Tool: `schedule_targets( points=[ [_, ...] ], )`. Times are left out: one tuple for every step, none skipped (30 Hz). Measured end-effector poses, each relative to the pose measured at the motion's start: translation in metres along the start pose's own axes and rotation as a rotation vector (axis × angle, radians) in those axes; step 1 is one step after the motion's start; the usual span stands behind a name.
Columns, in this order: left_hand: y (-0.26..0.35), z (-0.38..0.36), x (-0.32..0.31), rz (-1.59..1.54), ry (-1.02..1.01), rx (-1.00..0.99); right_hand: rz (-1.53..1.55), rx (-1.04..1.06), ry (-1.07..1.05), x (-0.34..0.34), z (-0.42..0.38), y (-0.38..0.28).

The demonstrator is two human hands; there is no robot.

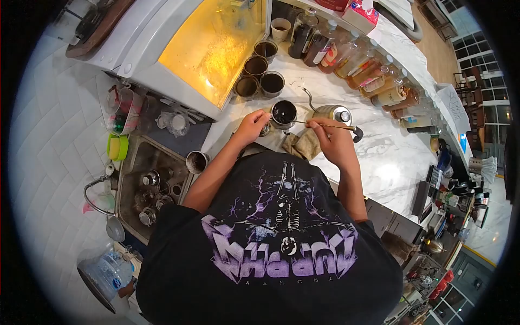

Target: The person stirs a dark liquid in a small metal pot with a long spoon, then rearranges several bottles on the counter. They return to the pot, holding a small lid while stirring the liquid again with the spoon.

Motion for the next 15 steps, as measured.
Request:
schedule_targets(
  points=[
    [0.000,-0.001,0.000,0.009,-0.014,0.026,-0.003,-0.005,-0.005,-0.004,0.001,-0.003],
    [0.002,-0.003,0.001,0.003,-0.016,0.028,-0.022,0.032,0.028,-0.007,0.003,-0.008],
    [0.004,-0.003,0.000,0.029,-0.026,0.030,-0.042,0.072,0.063,-0.009,0.005,-0.014],
    [0.008,-0.001,0.000,0.056,-0.035,0.027,-0.071,0.109,0.128,-0.010,0.005,-0.020],
    [0.013,0.001,0.002,0.052,-0.038,0.018,-0.098,0.145,0.171,-0.012,0.006,-0.023],
    [0.015,0.002,0.002,0.082,-0.062,0.027,-0.086,0.140,0.182,-0.016,0.007,-0.024],
    [0.019,0.002,0.000,0.112,-0.087,0.039,-0.074,0.132,0.192,-0.018,0.007,-0.025],
    [0.026,0.001,-0.001,0.137,-0.091,0.026,-0.085,0.128,0.201,-0.020,0.007,-0.027],
    [0.028,0.001,-0.001,0.135,-0.095,0.031,-0.086,0.122,0.199,-0.022,0.007,-0.027],
    [0.027,0.002,0.000,0.149,-0.110,0.048,-0.100,0.099,0.222,-0.023,0.007,-0.027],
    [0.026,0.002,0.002,0.165,-0.125,0.064,-0.113,0.077,0.248,-0.024,0.008,-0.026],
    [0.025,0.003,0.003,0.168,-0.129,0.070,-0.086,0.047,0.249,-0.025,0.008,-0.023],
    [0.023,0.004,0.003,0.148,-0.137,0.059,-0.085,0.040,0.250,-0.026,0.009,-0.021],
    [0.021,0.004,0.003,0.126,-0.145,0.048,-0.107,0.015,0.246,-0.027,0.009,-0.018],
    [0.017,0.004,0.003,0.124,-0.149,0.054,-0.132,-0.010,0.240,-0.027,0.008,-0.016]
  ],
)
Point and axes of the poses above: each hand's wrist, its own z-axis towards the middle knuckle, its own x-axis out of the back of the hand, y = z × x, the point moved 6 cm from there along z, towards the middle knuckle, and after that the axes turned 14 degrees about -z, right-handed, at the moved point
